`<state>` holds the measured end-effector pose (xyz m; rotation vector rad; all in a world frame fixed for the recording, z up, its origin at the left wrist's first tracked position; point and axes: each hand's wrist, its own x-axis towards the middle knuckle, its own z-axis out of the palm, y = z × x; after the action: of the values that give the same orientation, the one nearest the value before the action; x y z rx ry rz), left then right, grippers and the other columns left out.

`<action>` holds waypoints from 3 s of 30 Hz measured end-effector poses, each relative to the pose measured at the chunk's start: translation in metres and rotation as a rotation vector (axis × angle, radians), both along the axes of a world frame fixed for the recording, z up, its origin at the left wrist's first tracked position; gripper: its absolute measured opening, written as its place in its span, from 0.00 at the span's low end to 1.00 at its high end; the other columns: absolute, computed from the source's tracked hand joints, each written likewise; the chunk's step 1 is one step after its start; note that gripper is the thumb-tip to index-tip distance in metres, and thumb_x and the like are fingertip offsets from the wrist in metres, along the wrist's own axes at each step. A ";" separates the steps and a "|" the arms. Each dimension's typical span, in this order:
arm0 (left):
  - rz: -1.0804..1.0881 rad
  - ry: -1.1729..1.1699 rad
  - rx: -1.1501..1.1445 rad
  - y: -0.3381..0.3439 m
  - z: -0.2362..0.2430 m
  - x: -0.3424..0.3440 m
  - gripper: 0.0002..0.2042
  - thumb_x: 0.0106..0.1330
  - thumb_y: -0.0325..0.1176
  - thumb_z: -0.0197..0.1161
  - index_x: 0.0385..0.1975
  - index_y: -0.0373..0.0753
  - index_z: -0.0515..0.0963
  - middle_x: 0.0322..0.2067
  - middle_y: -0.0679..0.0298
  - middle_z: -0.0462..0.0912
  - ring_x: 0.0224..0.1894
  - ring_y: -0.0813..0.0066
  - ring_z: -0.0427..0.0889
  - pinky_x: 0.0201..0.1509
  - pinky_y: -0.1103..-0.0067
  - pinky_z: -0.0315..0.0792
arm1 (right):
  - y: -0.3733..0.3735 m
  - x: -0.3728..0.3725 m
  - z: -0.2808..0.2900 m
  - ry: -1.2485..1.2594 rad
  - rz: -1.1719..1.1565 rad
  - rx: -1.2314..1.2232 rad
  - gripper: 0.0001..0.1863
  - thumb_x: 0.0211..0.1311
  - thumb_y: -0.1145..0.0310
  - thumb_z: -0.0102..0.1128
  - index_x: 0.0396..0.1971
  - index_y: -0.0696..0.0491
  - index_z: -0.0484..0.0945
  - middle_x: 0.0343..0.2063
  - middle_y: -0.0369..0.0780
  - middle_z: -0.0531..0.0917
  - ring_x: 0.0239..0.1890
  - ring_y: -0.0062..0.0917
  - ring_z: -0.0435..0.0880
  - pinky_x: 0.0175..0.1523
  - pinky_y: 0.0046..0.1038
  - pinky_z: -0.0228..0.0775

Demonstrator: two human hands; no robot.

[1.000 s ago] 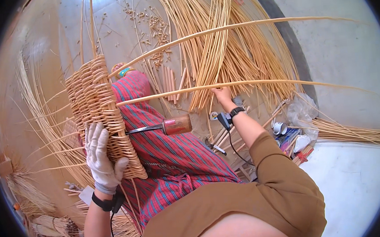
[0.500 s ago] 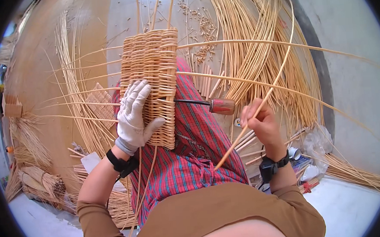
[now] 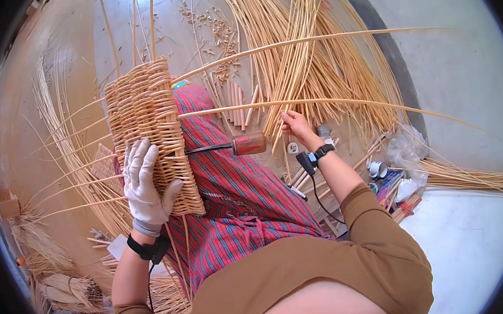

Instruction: Weaving a small rectangular basket from thin wooden strips and trimming the edges with a knife.

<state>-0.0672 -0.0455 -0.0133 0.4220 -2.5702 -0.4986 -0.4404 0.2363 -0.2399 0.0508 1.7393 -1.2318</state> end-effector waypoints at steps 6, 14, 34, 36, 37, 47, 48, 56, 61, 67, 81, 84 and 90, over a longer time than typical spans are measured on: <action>0.015 -0.053 0.004 0.002 -0.001 0.001 0.37 0.69 0.54 0.70 0.71 0.36 0.72 0.71 0.46 0.72 0.75 0.38 0.69 0.80 0.49 0.59 | 0.034 -0.023 -0.112 0.515 0.168 0.347 0.29 0.65 0.57 0.70 0.63 0.56 0.80 0.42 0.46 0.91 0.48 0.40 0.90 0.58 0.37 0.80; 0.004 -0.095 0.001 0.002 -0.003 -0.004 0.36 0.71 0.57 0.66 0.71 0.38 0.73 0.73 0.47 0.70 0.76 0.35 0.65 0.80 0.46 0.58 | 0.085 -0.081 -0.174 0.702 0.000 0.392 0.28 0.61 0.62 0.75 0.58 0.59 0.78 0.51 0.47 0.88 0.55 0.37 0.88 0.62 0.40 0.79; 0.079 -0.124 -0.025 0.006 0.019 0.000 0.37 0.63 0.51 0.75 0.67 0.34 0.76 0.66 0.45 0.78 0.71 0.38 0.74 0.79 0.47 0.60 | 0.019 -0.013 0.072 -0.205 -0.023 -0.333 0.18 0.78 0.64 0.64 0.63 0.50 0.77 0.36 0.30 0.83 0.36 0.15 0.81 0.45 0.22 0.77; 0.028 -0.085 -0.002 0.004 0.016 -0.010 0.38 0.62 0.50 0.76 0.68 0.34 0.75 0.66 0.45 0.77 0.71 0.40 0.73 0.80 0.47 0.60 | 0.013 0.026 0.173 -0.085 0.096 -0.564 0.04 0.80 0.69 0.58 0.45 0.50 0.73 0.29 0.34 0.80 0.30 0.19 0.80 0.37 0.22 0.74; 0.001 -0.075 -0.007 0.002 0.016 -0.012 0.38 0.62 0.49 0.76 0.68 0.34 0.75 0.67 0.46 0.77 0.72 0.40 0.73 0.80 0.47 0.60 | 0.014 0.048 0.199 -0.016 0.163 -0.697 0.09 0.76 0.72 0.63 0.39 0.49 0.70 0.26 0.37 0.79 0.28 0.21 0.80 0.33 0.23 0.74; 0.035 -0.024 0.033 0.000 0.010 0.002 0.37 0.65 0.51 0.74 0.71 0.40 0.73 0.69 0.51 0.75 0.74 0.46 0.71 0.82 0.52 0.59 | -0.039 0.114 0.236 0.618 0.063 -0.871 0.14 0.64 0.86 0.71 0.41 0.52 0.77 0.39 0.43 0.87 0.45 0.30 0.86 0.52 0.31 0.80; 0.018 -0.014 0.032 -0.002 0.009 0.002 0.37 0.65 0.51 0.74 0.71 0.39 0.73 0.70 0.51 0.75 0.74 0.46 0.71 0.82 0.52 0.59 | -0.047 0.114 0.242 0.632 0.117 -0.790 0.14 0.64 0.85 0.72 0.40 0.52 0.78 0.41 0.42 0.88 0.46 0.29 0.85 0.56 0.32 0.77; -0.008 -0.010 0.036 -0.002 0.004 0.008 0.31 0.61 0.49 0.78 0.66 0.54 0.81 0.71 0.54 0.74 0.74 0.49 0.72 0.81 0.53 0.62 | -0.070 0.114 0.237 0.620 0.253 -0.728 0.10 0.65 0.82 0.73 0.37 0.54 0.80 0.39 0.41 0.90 0.47 0.27 0.86 0.56 0.30 0.77; -0.029 0.014 0.029 -0.002 0.003 0.003 0.31 0.61 0.47 0.78 0.66 0.53 0.81 0.72 0.55 0.74 0.74 0.49 0.71 0.82 0.52 0.61 | -0.074 0.119 0.241 0.515 0.250 -0.653 0.07 0.65 0.82 0.73 0.37 0.56 0.83 0.41 0.41 0.90 0.47 0.27 0.87 0.56 0.31 0.78; -0.028 0.018 0.049 -0.004 -0.003 0.009 0.32 0.58 0.45 0.79 0.66 0.52 0.81 0.73 0.55 0.72 0.78 0.50 0.67 0.85 0.45 0.49 | -0.102 0.111 0.266 0.770 0.783 -0.559 0.17 0.80 0.67 0.54 0.53 0.59 0.88 0.45 0.47 0.91 0.46 0.32 0.91 0.45 0.31 0.83; 0.005 0.057 0.131 -0.005 -0.008 0.007 0.41 0.59 0.51 0.79 0.73 0.47 0.72 0.72 0.57 0.73 0.77 0.51 0.68 0.86 0.51 0.50 | -0.111 0.098 0.295 0.846 1.280 -0.035 0.19 0.65 0.64 0.73 0.54 0.43 0.82 0.32 0.36 0.89 0.36 0.29 0.92 0.40 0.32 0.80; -0.010 0.058 0.123 -0.006 -0.010 0.004 0.44 0.58 0.54 0.79 0.75 0.46 0.70 0.72 0.58 0.74 0.77 0.52 0.69 0.86 0.51 0.50 | -0.101 0.089 0.269 1.232 1.201 -0.282 0.22 0.55 0.70 0.75 0.51 0.44 0.82 0.31 0.37 0.87 0.33 0.35 0.89 0.37 0.35 0.79; -0.048 0.058 0.137 -0.006 -0.008 0.005 0.46 0.58 0.56 0.77 0.76 0.47 0.68 0.73 0.60 0.73 0.79 0.54 0.66 0.86 0.51 0.48 | -0.086 0.078 0.256 1.641 1.256 -0.178 0.23 0.53 0.70 0.75 0.51 0.44 0.84 0.31 0.37 0.86 0.32 0.33 0.87 0.36 0.34 0.77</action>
<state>-0.0622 -0.0518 -0.0215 0.3879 -2.5037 -0.6963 -0.3622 0.1501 0.0163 -2.2948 2.0606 -0.2219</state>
